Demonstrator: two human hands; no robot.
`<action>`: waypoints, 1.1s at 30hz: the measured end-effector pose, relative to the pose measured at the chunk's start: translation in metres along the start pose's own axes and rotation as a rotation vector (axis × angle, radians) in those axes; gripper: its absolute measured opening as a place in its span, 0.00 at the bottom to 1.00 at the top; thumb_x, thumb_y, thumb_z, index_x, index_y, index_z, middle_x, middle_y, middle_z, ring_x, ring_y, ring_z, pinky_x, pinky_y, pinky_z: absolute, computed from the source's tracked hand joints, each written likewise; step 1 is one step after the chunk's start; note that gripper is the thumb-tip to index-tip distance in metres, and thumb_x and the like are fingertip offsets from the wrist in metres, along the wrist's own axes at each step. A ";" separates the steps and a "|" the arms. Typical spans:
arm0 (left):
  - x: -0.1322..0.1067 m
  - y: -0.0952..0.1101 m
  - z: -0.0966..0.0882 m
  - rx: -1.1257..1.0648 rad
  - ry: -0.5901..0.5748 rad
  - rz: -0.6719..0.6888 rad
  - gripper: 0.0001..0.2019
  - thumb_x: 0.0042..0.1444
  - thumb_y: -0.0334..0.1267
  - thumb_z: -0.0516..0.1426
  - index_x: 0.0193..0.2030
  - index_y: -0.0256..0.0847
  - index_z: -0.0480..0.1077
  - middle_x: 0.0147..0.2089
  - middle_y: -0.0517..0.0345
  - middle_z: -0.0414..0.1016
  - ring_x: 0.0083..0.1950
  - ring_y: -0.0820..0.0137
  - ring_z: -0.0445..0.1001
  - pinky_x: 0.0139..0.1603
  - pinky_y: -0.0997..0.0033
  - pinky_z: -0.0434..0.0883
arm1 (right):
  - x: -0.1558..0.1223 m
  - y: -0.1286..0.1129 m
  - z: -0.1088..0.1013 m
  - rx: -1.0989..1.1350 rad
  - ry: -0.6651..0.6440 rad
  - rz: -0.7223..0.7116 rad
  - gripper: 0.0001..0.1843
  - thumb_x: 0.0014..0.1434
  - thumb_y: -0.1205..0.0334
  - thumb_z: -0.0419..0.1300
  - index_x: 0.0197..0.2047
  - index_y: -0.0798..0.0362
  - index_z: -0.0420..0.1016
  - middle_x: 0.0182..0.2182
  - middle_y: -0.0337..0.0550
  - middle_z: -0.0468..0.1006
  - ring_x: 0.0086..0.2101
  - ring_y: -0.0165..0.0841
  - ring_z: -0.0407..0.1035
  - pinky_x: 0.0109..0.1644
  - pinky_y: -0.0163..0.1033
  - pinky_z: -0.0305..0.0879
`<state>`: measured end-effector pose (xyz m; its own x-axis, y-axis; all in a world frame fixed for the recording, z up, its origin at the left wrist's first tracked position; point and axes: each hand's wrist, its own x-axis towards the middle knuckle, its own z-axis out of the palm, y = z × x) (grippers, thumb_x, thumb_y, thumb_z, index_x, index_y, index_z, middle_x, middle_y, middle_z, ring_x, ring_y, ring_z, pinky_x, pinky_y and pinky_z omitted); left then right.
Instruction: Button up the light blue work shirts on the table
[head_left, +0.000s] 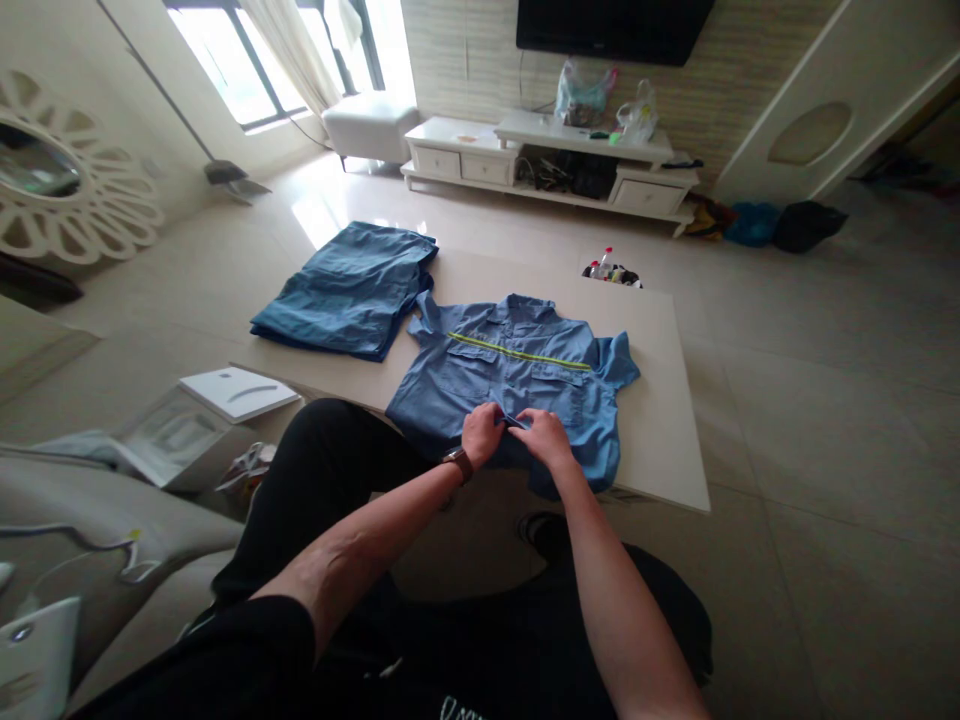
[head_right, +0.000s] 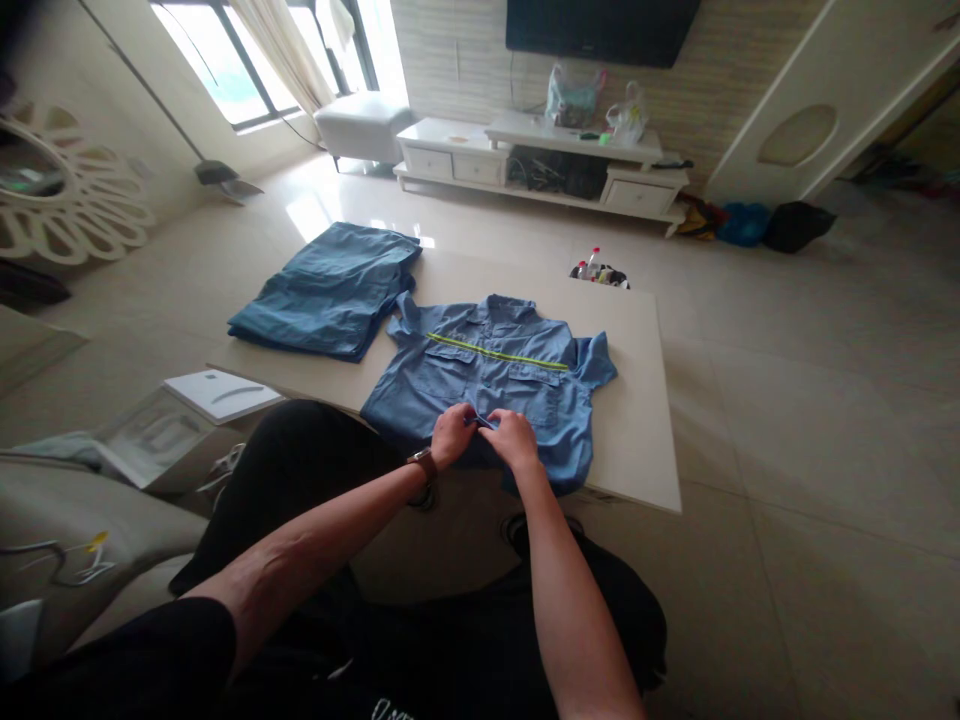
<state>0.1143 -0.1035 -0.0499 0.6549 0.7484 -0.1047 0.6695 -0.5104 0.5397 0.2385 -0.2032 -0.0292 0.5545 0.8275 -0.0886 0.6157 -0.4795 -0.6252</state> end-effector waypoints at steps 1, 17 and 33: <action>0.001 -0.002 0.000 -0.020 -0.003 0.028 0.07 0.65 0.31 0.56 0.45 0.41 0.76 0.46 0.52 0.78 0.48 0.64 0.75 0.49 0.67 0.68 | -0.002 0.003 0.002 -0.013 -0.005 0.023 0.09 0.59 0.53 0.71 0.41 0.47 0.86 0.37 0.48 0.86 0.40 0.44 0.78 0.43 0.40 0.65; 0.000 -0.018 -0.004 -0.274 0.028 0.209 0.19 0.58 0.23 0.56 0.45 0.44 0.86 0.37 0.56 0.76 0.37 0.70 0.73 0.45 0.71 0.70 | 0.013 -0.010 -0.006 -0.318 0.115 0.197 0.14 0.71 0.61 0.55 0.46 0.54 0.83 0.49 0.53 0.80 0.45 0.36 0.73 0.46 0.36 0.63; -0.008 -0.036 0.009 0.087 -0.130 0.322 0.25 0.68 0.40 0.54 0.71 0.51 0.67 0.79 0.51 0.58 0.81 0.56 0.52 0.77 0.46 0.55 | -0.004 -0.026 -0.022 -0.332 -0.255 0.074 0.18 0.64 0.60 0.58 0.56 0.50 0.77 0.53 0.51 0.79 0.51 0.42 0.73 0.52 0.40 0.66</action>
<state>0.0881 -0.0952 -0.0764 0.8728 0.4856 -0.0495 0.4450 -0.7498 0.4897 0.2326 -0.2006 0.0050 0.4733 0.8129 -0.3394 0.7495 -0.5741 -0.3298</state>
